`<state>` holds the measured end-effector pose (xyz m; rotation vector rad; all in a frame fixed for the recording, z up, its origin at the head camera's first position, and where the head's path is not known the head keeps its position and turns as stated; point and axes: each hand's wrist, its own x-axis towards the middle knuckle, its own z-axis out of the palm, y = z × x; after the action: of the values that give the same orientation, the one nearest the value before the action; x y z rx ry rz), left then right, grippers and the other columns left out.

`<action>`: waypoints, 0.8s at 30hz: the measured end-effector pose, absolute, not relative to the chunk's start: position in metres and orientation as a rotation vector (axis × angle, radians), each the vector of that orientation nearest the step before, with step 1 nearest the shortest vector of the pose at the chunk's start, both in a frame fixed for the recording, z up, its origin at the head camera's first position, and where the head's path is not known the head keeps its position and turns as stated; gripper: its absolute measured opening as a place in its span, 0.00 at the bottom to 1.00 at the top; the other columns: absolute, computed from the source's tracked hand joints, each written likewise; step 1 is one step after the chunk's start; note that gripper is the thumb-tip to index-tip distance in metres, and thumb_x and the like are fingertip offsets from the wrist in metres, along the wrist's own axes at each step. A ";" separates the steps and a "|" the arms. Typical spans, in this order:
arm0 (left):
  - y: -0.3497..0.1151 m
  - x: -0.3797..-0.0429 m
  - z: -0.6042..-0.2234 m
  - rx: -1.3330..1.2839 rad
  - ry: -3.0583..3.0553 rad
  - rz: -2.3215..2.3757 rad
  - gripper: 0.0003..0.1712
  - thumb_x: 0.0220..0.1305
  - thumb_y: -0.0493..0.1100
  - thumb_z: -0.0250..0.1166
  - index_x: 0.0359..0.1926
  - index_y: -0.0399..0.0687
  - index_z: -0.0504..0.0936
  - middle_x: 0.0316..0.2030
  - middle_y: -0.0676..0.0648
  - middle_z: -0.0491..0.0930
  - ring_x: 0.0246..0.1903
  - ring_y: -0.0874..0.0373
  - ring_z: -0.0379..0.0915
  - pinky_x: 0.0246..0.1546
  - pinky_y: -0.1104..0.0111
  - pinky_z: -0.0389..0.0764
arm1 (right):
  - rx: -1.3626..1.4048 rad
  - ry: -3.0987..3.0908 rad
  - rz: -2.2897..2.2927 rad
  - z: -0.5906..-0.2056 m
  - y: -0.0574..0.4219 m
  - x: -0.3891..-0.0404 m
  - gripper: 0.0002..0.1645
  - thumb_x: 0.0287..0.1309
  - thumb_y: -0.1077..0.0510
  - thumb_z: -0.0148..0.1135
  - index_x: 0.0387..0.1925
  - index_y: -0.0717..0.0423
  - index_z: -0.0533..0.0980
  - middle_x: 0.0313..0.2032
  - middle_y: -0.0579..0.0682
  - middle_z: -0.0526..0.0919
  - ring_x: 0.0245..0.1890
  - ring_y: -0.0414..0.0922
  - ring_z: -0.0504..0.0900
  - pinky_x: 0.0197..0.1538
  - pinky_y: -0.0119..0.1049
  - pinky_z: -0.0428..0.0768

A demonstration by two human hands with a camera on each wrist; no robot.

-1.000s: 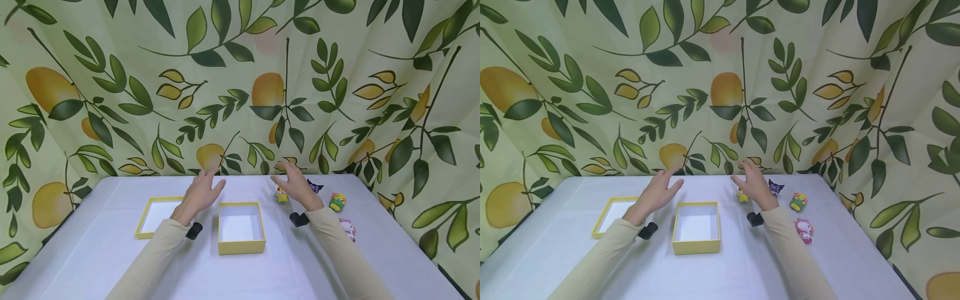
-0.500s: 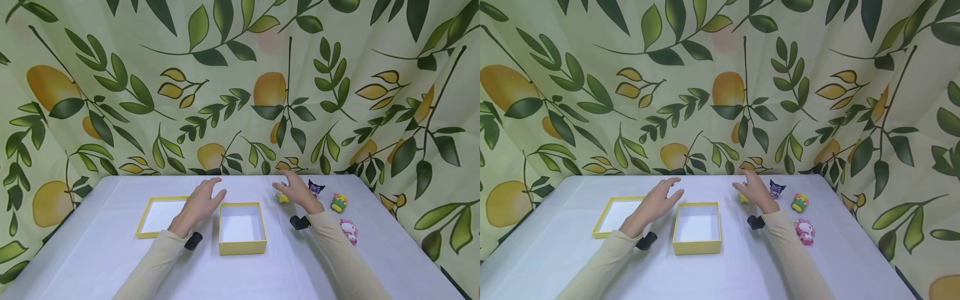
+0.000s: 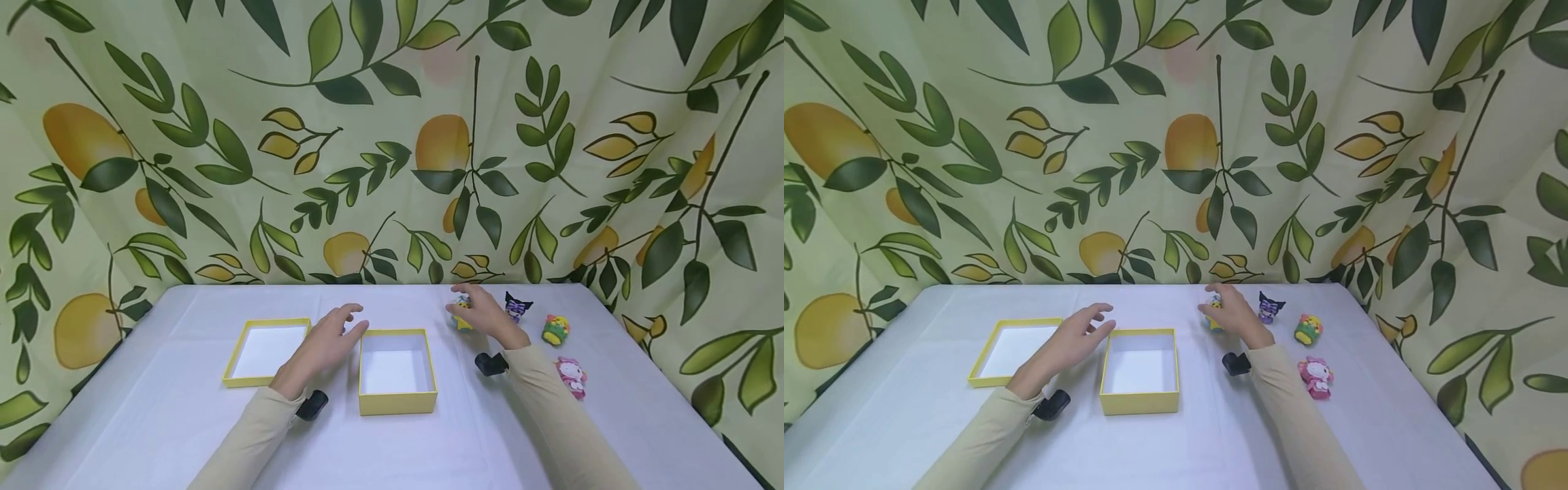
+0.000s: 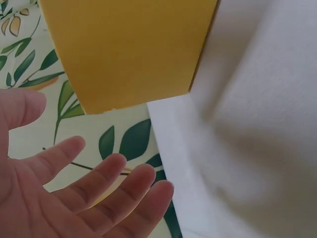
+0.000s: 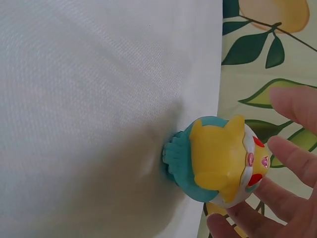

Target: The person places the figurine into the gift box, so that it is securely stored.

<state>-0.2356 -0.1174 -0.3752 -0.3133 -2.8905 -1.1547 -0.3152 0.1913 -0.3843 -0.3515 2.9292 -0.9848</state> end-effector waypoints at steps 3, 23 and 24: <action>-0.118 -0.235 -0.377 -0.329 -2.900 -1.208 0.26 0.72 0.51 0.57 0.66 0.47 0.72 0.57 0.36 0.77 0.49 0.46 0.76 0.51 0.52 0.78 | -0.332 2.934 -0.954 -0.387 0.192 -0.317 0.32 0.68 0.51 0.59 0.66 0.64 0.68 0.68 0.67 0.67 0.64 0.63 0.71 0.66 0.60 0.70; -0.125 -0.227 -0.387 -0.310 -2.947 -1.411 0.26 0.72 0.50 0.58 0.67 0.49 0.70 0.55 0.42 0.79 0.51 0.46 0.77 0.51 0.55 0.79 | -0.311 2.839 -0.998 -0.400 0.200 -0.322 0.36 0.69 0.51 0.54 0.71 0.64 0.59 0.67 0.70 0.66 0.65 0.62 0.69 0.70 0.60 0.66; -0.125 -0.226 -0.387 -0.314 -2.950 -1.421 0.26 0.72 0.50 0.58 0.68 0.49 0.69 0.56 0.42 0.78 0.51 0.47 0.78 0.49 0.56 0.80 | -0.293 2.829 -1.002 -0.400 0.200 -0.321 0.36 0.69 0.50 0.54 0.71 0.64 0.58 0.66 0.70 0.67 0.64 0.61 0.69 0.70 0.60 0.66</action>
<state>-0.2264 -0.1249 -0.3870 -0.3136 -2.9500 -1.4214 -0.3210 0.2000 -0.4003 -0.2927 2.8286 -1.0017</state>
